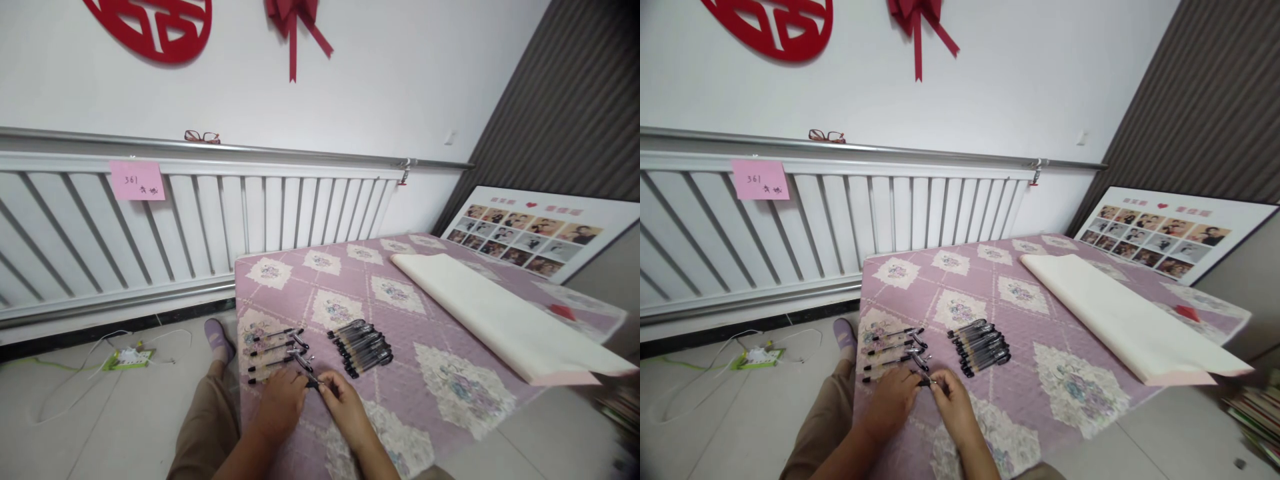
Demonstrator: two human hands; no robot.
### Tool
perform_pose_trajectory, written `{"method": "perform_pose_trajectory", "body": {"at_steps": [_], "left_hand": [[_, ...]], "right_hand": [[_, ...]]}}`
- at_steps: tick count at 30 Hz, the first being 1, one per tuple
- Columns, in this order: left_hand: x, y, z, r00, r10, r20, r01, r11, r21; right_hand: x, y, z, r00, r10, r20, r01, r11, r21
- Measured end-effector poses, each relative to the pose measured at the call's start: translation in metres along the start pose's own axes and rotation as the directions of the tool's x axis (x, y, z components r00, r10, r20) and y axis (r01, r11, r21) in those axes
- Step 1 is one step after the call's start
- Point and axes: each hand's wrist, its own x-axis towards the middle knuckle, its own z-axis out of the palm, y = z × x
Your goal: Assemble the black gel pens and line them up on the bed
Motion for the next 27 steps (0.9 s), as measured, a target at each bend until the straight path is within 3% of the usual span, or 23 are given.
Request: {"method": "perform_pose_trajectory", "body": {"at_steps": [3, 9, 14, 17, 23, 27], "left_hand": [[-0.0003, 0.0008, -0.0008, 1.000, 0.003, -0.009, -0.003, 1.000, -0.007], [0.0001, 0.0014, -0.0010, 1.000, -0.001, -0.008, 0.001, 1.000, 0.007], [0.0000, -0.0006, 0.0014, 1.000, -0.003, -0.018, 0.003, 1.000, 0.020], [-0.0003, -0.0008, 0.0007, 1.000, -0.002, -0.023, 0.002, 1.000, 0.019], [-0.0003, 0.0006, -0.0020, 1.000, 0.006, -0.030, -0.005, 1.000, 0.006], [0.0001, 0.0002, -0.0007, 1.000, 0.004, -0.028, -0.004, 1.000, 0.008]], "right_hand": [[0.0009, 0.0015, 0.0021, 0.999, 0.006, -0.047, -0.005, 1.000, 0.025], [0.0019, -0.0030, 0.0053, 0.992, -0.085, -0.091, 0.071, 0.986, -0.153], [0.0015, -0.0024, 0.0015, 0.999, -0.048, -0.018, 0.046, 0.997, -0.057], [0.0018, 0.0003, 0.0015, 0.999, -0.015, -0.042, 0.016, 1.000, 0.015], [0.0018, -0.0031, 0.0041, 0.997, -0.055, -0.063, 0.046, 0.991, -0.126], [0.0013, -0.0033, 0.0019, 0.999, -0.050, -0.011, 0.049, 0.996, -0.080]]}}
